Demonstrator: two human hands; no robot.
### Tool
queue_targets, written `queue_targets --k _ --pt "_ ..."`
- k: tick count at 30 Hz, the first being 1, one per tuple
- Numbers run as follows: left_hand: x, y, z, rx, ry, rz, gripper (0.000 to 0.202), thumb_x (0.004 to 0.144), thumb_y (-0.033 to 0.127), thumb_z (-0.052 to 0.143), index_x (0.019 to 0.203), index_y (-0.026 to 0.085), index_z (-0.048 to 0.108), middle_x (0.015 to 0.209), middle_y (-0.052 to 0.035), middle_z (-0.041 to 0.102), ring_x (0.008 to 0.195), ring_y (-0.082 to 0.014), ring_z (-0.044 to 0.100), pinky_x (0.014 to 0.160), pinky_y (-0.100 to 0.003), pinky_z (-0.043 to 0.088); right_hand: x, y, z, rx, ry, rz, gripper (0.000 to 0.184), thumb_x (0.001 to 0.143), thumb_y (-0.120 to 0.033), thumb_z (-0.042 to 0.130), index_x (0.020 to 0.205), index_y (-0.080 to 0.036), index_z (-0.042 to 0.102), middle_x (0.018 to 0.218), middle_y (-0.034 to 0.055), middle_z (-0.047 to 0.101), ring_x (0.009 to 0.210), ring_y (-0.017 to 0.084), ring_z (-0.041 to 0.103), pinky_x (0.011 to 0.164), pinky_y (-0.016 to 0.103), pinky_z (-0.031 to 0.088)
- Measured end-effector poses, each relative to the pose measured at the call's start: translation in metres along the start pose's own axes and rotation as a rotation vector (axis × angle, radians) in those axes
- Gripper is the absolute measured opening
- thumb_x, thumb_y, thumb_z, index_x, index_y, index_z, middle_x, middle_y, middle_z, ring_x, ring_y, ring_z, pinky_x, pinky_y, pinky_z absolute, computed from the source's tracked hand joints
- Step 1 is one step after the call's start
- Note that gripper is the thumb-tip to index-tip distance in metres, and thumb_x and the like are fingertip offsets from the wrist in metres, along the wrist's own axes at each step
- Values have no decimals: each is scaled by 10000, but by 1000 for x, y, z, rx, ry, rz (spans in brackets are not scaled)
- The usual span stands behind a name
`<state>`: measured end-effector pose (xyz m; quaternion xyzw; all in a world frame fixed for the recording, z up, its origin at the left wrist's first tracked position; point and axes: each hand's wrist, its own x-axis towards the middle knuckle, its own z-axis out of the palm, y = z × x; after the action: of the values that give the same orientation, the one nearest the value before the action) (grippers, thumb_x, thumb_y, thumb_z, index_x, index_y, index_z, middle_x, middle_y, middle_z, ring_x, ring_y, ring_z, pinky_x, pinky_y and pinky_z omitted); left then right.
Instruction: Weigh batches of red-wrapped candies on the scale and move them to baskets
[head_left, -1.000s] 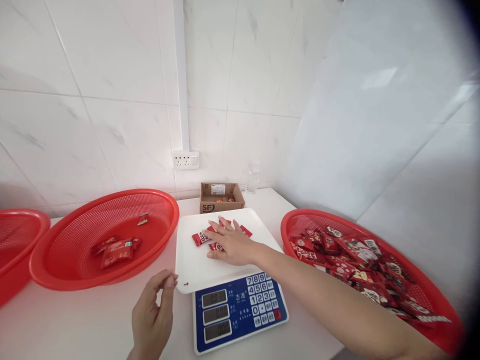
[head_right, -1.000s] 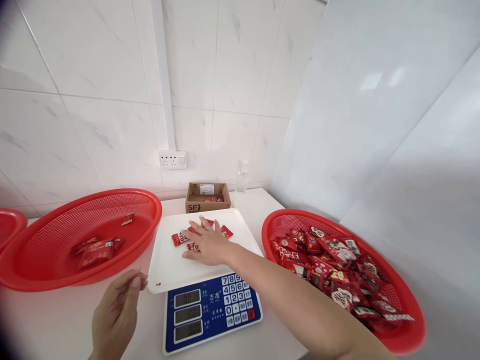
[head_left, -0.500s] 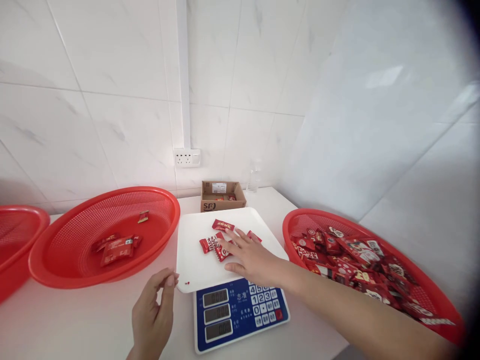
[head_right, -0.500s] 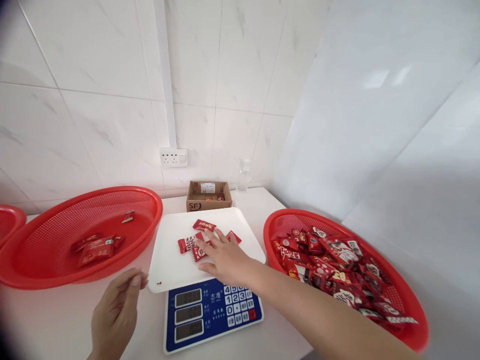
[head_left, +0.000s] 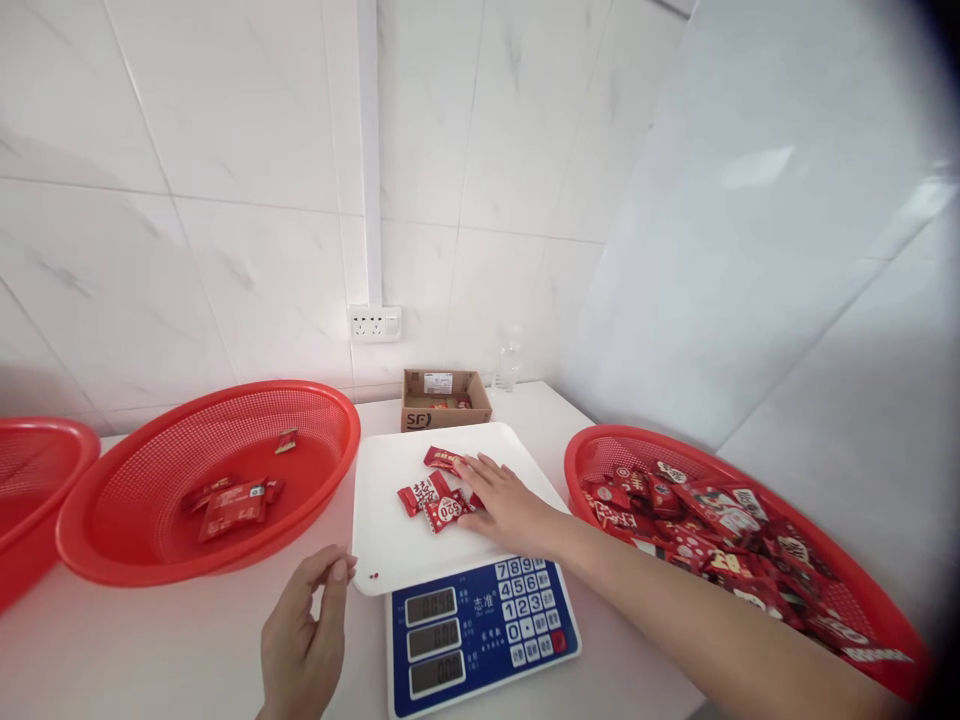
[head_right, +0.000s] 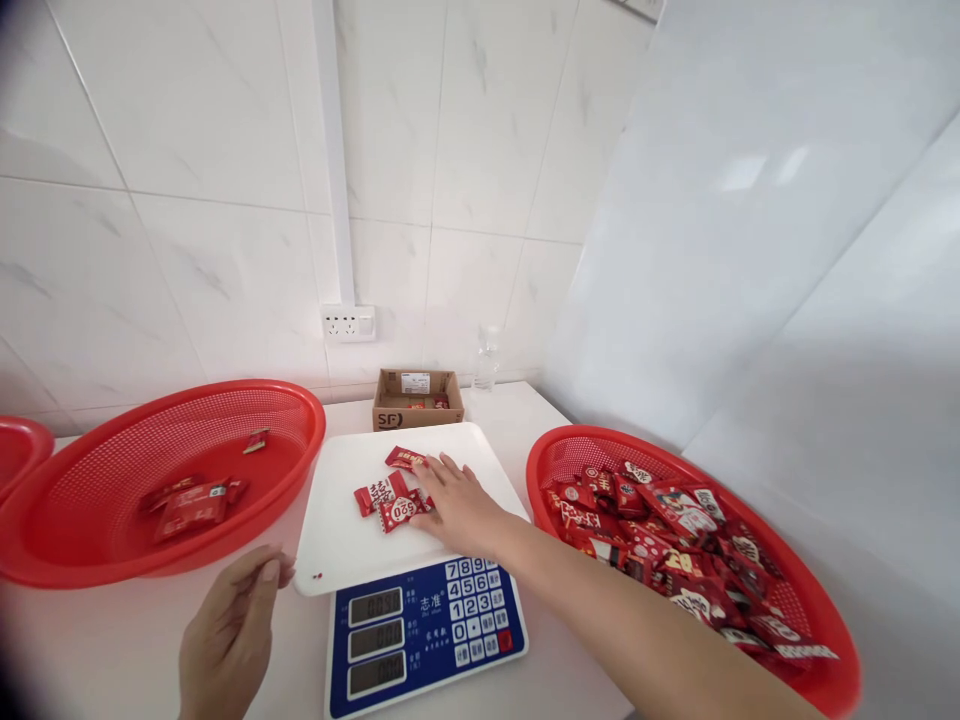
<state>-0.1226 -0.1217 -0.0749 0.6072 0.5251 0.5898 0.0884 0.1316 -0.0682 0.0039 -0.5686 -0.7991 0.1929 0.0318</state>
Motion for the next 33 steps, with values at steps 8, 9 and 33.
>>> queue_targets --k 8,9,33 --pt "2 4 -1 1 3 25 153 861 337 514 899 227 613 751 -4 715 642 -123 692 630 -178 551 5 -24 2 -48 -85 -207 670 873 -607 385 1455 -292 276 1560 49 117 1419 307 -58 1101 586 -24" --pt "2 4 -1 3 3 22 155 860 337 514 898 225 614 749 -5 713 640 -123 690 629 -180 551 4 -24 3 -50 -86 -204 674 876 -602 381 1458 -280 273 1559 57 121 1419 309 -57 1102 586 -19" --pt "1 5 -2 -22 -23 -49 207 849 378 520 902 210 627 757 -26 719 665 -155 698 620 -221 564 7 22 6 211 116 -84 636 847 -348 531 1432 -218 318 1559 108 131 1428 213 89 1147 420 161"
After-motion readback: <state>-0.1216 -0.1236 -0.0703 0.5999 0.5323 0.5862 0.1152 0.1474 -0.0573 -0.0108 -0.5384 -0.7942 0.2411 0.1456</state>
